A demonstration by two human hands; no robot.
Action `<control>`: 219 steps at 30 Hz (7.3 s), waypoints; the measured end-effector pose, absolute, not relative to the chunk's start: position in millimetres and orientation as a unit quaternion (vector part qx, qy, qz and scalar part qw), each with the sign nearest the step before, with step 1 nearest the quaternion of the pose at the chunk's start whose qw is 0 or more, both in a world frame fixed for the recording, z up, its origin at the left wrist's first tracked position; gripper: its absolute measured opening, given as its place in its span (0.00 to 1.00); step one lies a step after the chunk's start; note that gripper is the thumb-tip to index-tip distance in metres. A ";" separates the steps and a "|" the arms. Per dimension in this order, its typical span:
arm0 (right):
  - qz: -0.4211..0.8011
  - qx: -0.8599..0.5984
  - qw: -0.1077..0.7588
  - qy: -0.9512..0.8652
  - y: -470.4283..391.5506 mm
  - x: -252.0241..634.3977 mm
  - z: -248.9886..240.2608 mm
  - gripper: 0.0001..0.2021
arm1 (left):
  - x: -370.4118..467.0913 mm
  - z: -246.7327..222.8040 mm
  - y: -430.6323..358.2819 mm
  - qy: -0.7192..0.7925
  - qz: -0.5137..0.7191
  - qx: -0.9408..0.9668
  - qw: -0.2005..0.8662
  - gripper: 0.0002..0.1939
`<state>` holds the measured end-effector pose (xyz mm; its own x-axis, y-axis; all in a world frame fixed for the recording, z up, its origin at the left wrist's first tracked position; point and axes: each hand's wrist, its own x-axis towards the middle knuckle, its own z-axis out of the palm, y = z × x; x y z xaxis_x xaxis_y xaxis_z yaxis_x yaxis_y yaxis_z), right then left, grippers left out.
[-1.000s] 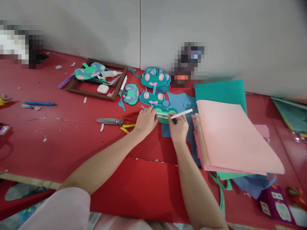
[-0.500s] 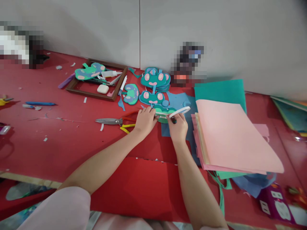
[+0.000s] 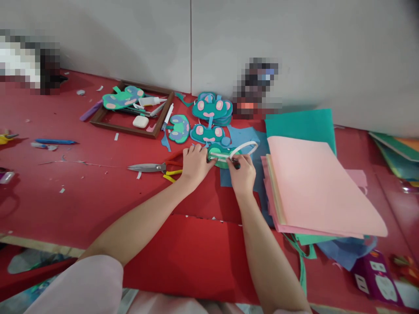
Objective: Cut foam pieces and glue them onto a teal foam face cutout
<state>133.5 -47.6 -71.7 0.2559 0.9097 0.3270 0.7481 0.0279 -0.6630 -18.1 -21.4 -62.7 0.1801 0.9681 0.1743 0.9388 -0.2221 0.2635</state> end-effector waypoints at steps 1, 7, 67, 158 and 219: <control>0.107 -0.688 0.392 -0.602 -47.6 133.6 -72.2 0.06 | -18.5 -62.7 -21.1 0.624 0.155 0.765 0.050 0.15; 0.100 -0.687 0.385 -0.608 -48.0 134.2 -72.0 0.05 | -20.1 -62.5 -20.9 0.598 0.188 0.776 0.073 0.10; 0.086 -0.708 0.351 -0.607 -48.6 132.7 -68.5 0.06 | -15.3 -60.2 -26.8 0.556 0.111 0.823 0.013 0.13; 0.045 -0.743 0.311 -0.591 -50.6 153.6 -64.6 0.07 | -1.7 -52.6 -59.5 0.516 -0.003 0.853 0.075 0.29; 0.103 -0.678 0.435 -0.584 -38.6 149.1 -81.2 0.06 | -9.3 -44.9 -51.0 0.504 0.120 0.855 -0.015 0.24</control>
